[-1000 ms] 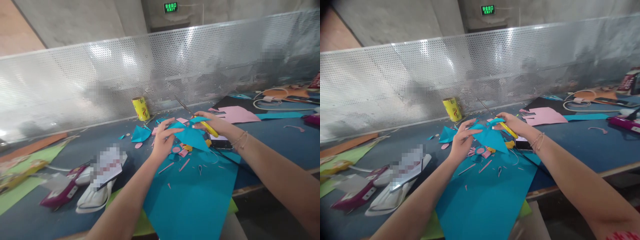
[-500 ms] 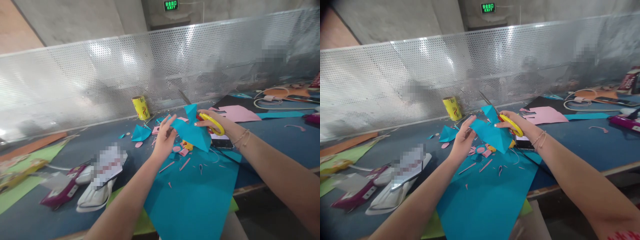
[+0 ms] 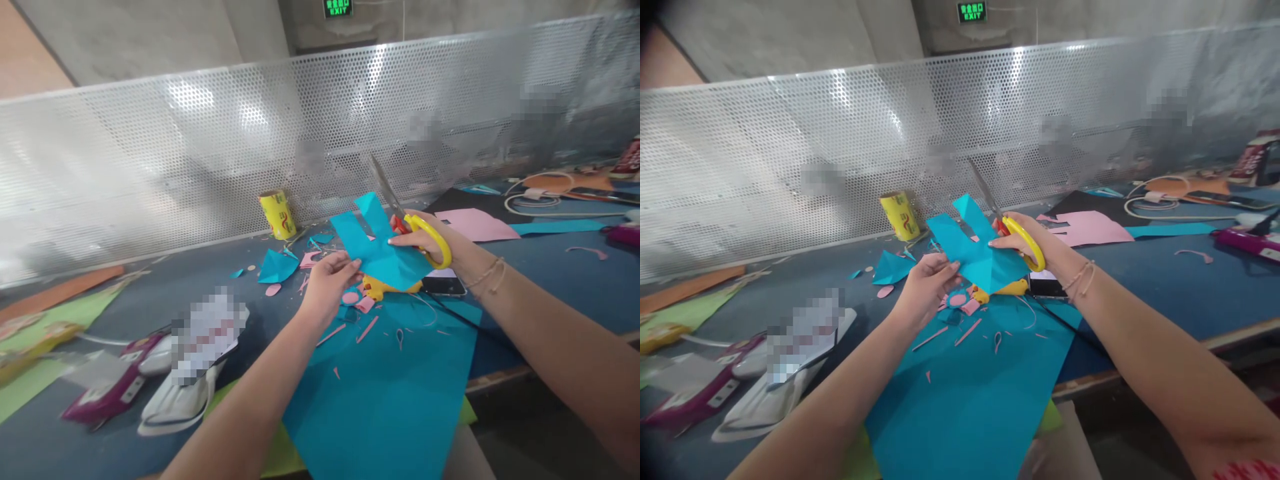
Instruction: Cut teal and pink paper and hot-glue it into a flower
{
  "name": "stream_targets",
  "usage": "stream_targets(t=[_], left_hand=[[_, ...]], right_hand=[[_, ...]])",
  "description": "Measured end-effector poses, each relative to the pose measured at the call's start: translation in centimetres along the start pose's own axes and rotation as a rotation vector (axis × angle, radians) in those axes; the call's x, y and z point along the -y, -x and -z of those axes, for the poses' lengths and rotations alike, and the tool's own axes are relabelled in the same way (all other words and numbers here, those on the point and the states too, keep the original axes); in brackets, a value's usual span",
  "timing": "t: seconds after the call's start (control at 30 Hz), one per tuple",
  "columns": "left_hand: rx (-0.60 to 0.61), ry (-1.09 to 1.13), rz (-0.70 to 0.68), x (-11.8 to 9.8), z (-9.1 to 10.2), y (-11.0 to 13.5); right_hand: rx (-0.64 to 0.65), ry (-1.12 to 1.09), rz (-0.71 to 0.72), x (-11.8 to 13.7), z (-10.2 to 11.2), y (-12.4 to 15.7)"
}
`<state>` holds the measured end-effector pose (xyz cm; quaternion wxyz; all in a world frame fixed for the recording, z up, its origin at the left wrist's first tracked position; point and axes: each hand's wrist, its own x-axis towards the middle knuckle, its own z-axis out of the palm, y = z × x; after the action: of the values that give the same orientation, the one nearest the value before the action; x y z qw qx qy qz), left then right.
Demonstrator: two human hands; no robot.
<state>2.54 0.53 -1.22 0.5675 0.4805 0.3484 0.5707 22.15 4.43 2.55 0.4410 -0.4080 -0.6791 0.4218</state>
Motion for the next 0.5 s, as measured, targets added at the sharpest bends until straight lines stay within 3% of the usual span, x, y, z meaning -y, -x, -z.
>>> stream_targets(t=[0.17,0.37,0.5], left_hand=[[-0.120,0.052,0.008,-0.4,0.4,-0.2],[-0.265,0.000,-0.080,-1.0,1.4,-0.5],[-0.293,-0.047,-0.068,-0.8,2.1,-0.8]], right_hand=[[0.091,0.022,-0.010,-0.3,-0.2,0.1],[-0.050,-0.167,0.073,0.0,1.6,-0.2],[0.093,-0.184,0.139,-0.4,2.6,-0.2]])
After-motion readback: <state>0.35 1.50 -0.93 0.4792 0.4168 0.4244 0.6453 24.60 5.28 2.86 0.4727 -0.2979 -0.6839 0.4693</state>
